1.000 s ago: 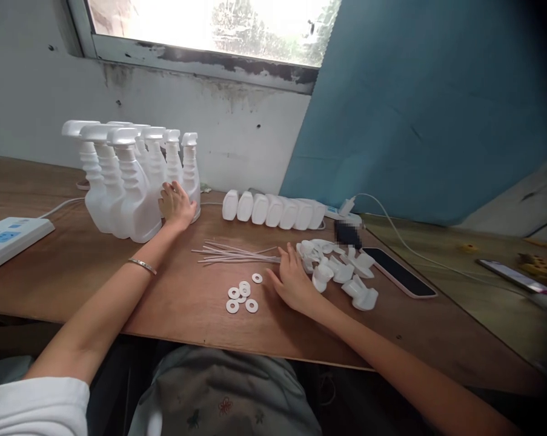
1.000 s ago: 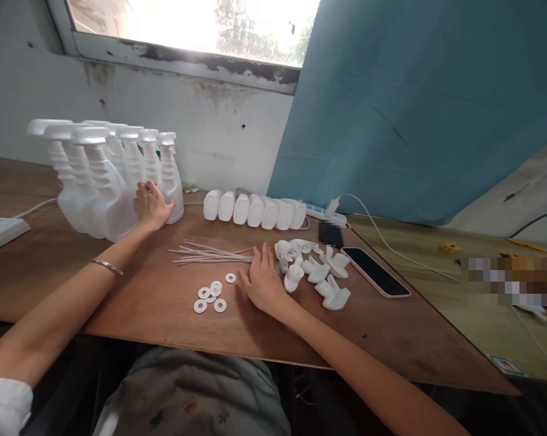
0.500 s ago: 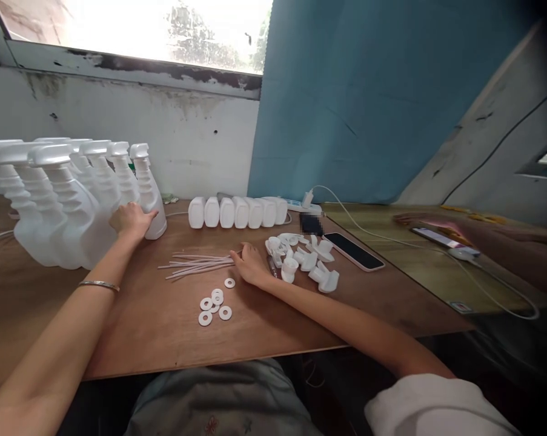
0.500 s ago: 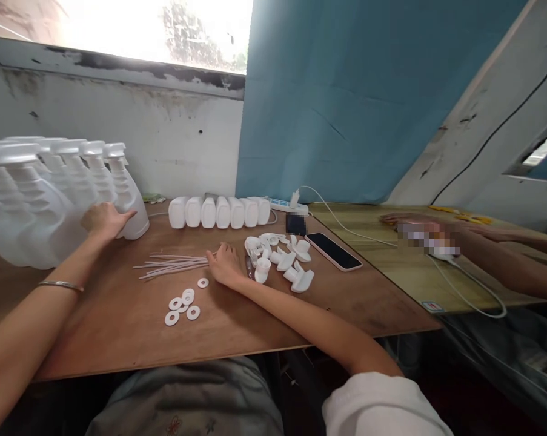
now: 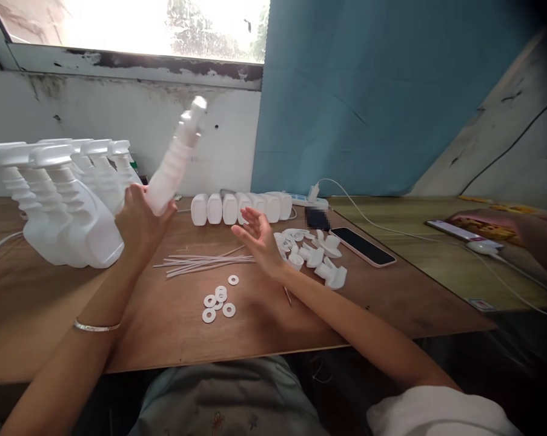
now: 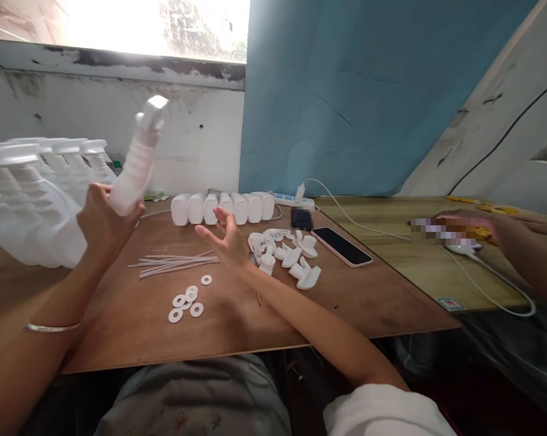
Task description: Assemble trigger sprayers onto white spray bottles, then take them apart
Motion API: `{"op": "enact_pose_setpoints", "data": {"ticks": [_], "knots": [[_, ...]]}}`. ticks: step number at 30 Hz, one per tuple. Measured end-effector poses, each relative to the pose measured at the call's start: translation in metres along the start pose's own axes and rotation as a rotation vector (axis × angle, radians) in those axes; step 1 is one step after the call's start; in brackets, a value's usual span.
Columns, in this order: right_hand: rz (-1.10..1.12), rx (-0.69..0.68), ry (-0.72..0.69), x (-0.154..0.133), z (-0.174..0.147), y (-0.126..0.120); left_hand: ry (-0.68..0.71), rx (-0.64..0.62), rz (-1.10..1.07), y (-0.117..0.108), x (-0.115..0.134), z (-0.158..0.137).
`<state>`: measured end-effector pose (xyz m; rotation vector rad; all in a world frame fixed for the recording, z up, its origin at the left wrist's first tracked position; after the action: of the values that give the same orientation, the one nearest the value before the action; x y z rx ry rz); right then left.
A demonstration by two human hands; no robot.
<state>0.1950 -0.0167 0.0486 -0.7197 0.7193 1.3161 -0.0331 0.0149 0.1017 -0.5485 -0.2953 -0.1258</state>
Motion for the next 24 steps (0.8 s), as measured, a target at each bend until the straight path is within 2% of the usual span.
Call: {"op": "enact_pose_setpoints", "data": {"ticks": [3, 5, 6, 9, 11, 14, 17, 21, 24], "knots": [[0.18, 0.045, 0.002, -0.001, 0.005, -0.005, 0.381, 0.119, -0.153, 0.0, 0.016, -0.02], [0.249, 0.09, -0.017, -0.001, 0.004, -0.009, 0.632, 0.142, -0.247, 0.003, 0.025, -0.035], [0.278, 0.109, -0.034, -0.003, 0.003, -0.01, 0.714, 0.141, -0.286, 0.004, 0.027, -0.041], [0.372, 0.141, -0.08, -0.012, 0.0, -0.011, 0.836, 0.127, -0.36, 0.008, 0.03, -0.051], [0.443, 0.162, -0.059, -0.017, 0.001, -0.012, 0.873, 0.111, -0.374, 0.01, 0.032, -0.055], [0.528, 0.31, 0.059, -0.014, 0.005, -0.022, 0.88, 0.05, -0.425, 0.014, 0.03, -0.054], [0.581, 0.455, 0.157, -0.005, 0.01, -0.037, 0.814, -0.04, -0.58, 0.015, 0.025, -0.049], [0.603, 0.482, 0.218, 0.001, 0.014, -0.045, 0.584, -0.174, -0.814, 0.016, 0.017, -0.042], [0.59, 0.451, 0.192, -0.002, 0.013, -0.041, 0.293, -0.314, -1.052, 0.024, 0.01, -0.036]]}}
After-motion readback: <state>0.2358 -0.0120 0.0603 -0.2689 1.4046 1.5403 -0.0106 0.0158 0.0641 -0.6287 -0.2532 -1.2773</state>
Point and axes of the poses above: each hand's wrist, its own z-axis towards the middle knuckle, its own y-axis out of the palm, x = y × z, the point moved 5 cm from there along z, towards the middle knuckle, and after that the axes turned 5 degrees about -y, right-handed, at the moved point
